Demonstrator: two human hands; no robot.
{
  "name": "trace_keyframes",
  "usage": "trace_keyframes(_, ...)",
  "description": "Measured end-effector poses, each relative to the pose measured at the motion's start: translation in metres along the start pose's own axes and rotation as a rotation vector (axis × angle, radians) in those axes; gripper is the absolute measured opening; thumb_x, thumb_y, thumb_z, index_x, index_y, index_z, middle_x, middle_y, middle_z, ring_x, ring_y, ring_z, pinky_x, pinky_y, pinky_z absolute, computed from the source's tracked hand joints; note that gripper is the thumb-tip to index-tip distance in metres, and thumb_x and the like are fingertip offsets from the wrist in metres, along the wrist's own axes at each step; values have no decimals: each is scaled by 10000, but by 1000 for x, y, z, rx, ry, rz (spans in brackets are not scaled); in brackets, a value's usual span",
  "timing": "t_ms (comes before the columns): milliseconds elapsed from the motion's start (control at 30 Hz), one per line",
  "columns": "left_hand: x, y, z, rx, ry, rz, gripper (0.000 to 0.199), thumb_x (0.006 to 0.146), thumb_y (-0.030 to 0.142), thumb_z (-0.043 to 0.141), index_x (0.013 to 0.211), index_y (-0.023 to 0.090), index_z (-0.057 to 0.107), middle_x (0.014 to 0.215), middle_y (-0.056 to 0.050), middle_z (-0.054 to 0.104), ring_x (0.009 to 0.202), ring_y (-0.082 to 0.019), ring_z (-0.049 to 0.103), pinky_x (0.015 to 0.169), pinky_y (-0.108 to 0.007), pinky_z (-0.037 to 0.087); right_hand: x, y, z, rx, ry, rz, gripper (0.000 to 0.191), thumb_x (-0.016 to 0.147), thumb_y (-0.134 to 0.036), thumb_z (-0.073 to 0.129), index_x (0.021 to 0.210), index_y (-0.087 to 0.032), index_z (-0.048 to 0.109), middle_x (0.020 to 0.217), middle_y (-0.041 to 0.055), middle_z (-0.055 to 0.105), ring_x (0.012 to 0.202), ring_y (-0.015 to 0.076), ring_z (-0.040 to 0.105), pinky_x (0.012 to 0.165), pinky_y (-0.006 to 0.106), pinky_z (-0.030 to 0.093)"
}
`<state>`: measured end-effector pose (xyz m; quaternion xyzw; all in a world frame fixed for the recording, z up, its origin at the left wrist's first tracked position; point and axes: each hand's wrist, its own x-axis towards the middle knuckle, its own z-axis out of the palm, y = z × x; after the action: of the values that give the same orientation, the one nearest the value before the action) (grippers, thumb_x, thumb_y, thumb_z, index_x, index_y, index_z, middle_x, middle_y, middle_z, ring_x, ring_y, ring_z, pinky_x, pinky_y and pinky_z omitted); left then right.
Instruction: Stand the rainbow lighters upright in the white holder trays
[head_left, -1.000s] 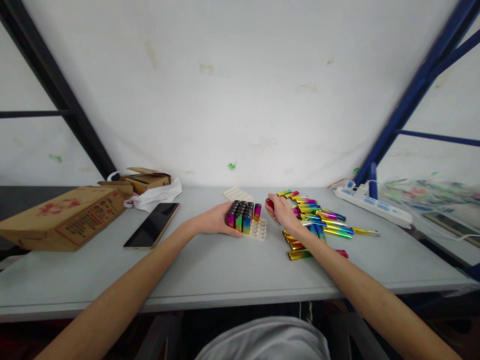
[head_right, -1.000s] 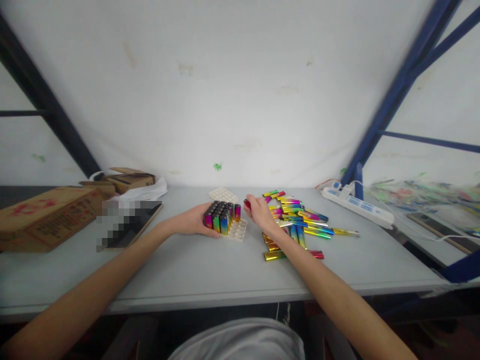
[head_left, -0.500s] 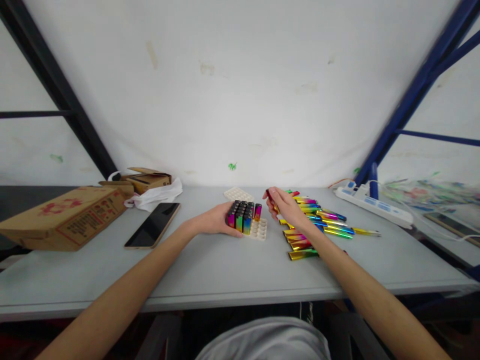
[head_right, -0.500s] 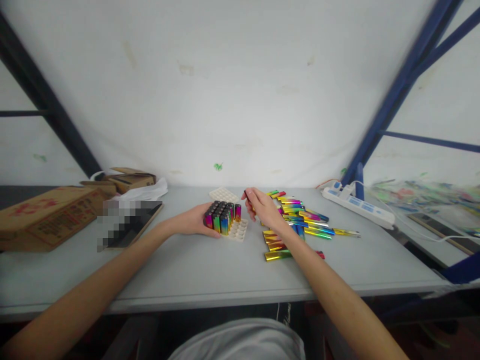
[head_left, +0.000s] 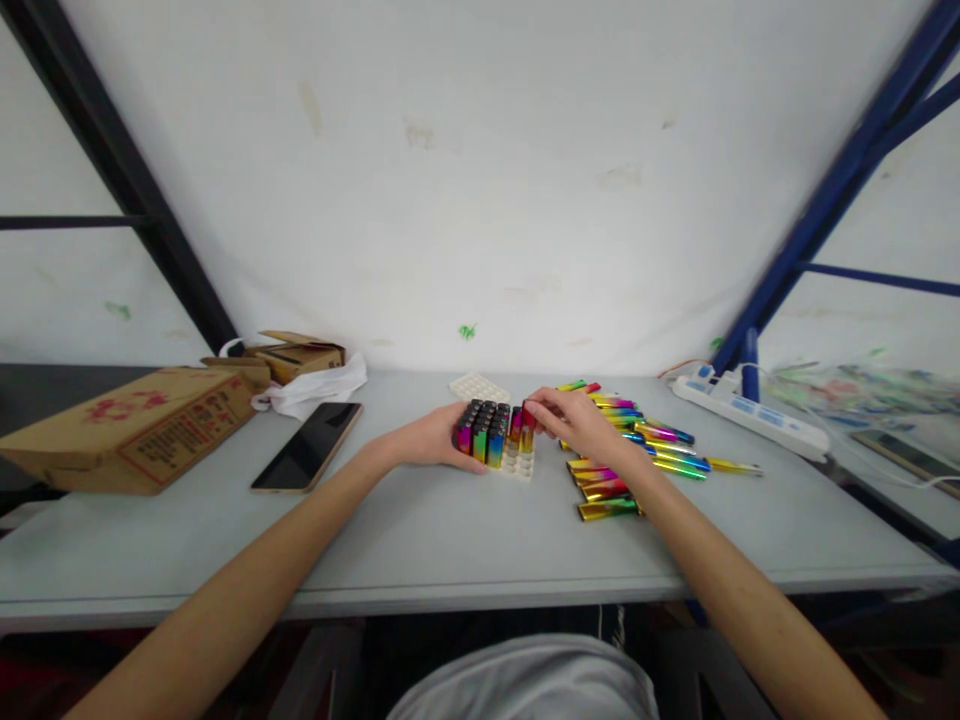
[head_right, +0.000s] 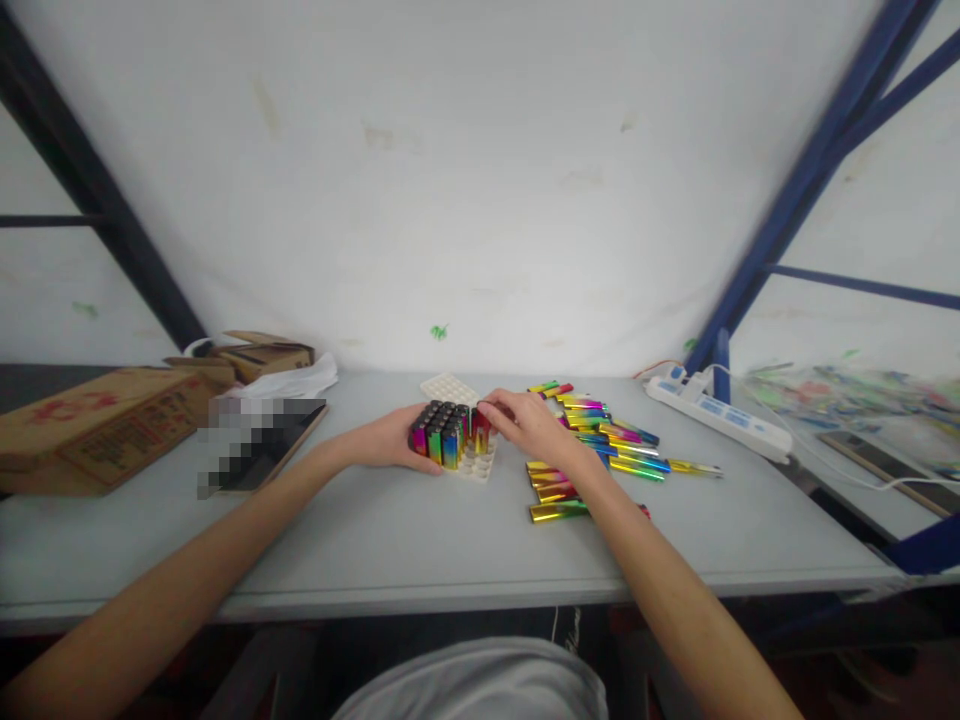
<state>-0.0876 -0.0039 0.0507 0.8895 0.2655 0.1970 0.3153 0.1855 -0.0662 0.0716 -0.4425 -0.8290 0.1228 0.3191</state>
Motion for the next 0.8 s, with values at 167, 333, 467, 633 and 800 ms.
trace_keyframes(167,0,2,-1,-1,2,-6,846,634,481,902,1354,184,571,1352,-97,660,1186,-309,644,1067,-419,494,-4,-3,-3,129,-49,55,308,1018,-440,487,957,-189,654,739,12,691,612,141,612,602,252,457)
trace_keyframes(333,0,3,-1,-10,5,0,820,632,487,899,1328,192,583,1329,-87,671,1178,-310,645,1051,-418,505,-4,-2,-4,115,-57,45,237,979,-381,546,964,-190,685,737,15,702,642,151,618,608,250,462)
trace_keyframes(467,-1,3,-1,-17,-2,-3,826,639,466,898,1347,197,568,1326,-80,675,1164,-299,650,1057,-418,500,-4,2,-7,126,-60,56,296,981,-424,549,1065,-195,717,698,6,683,589,144,590,571,240,444)
trace_keyframes(633,-1,1,0,-15,-4,-32,868,633,492,900,1366,183,551,1347,-91,660,1184,-304,642,1058,-416,499,-6,2,-8,221,-153,57,296,969,-418,579,1120,-210,725,791,22,732,644,158,652,629,258,490)
trace_keyframes(800,-1,0,0,-6,-1,-25,852,632,489,900,1355,186,564,1351,-96,655,1200,-316,632,1065,-427,493,-2,-4,-6,21,-112,-94,224,977,-365,592,1027,-207,742,874,44,740,751,176,651,713,279,486)
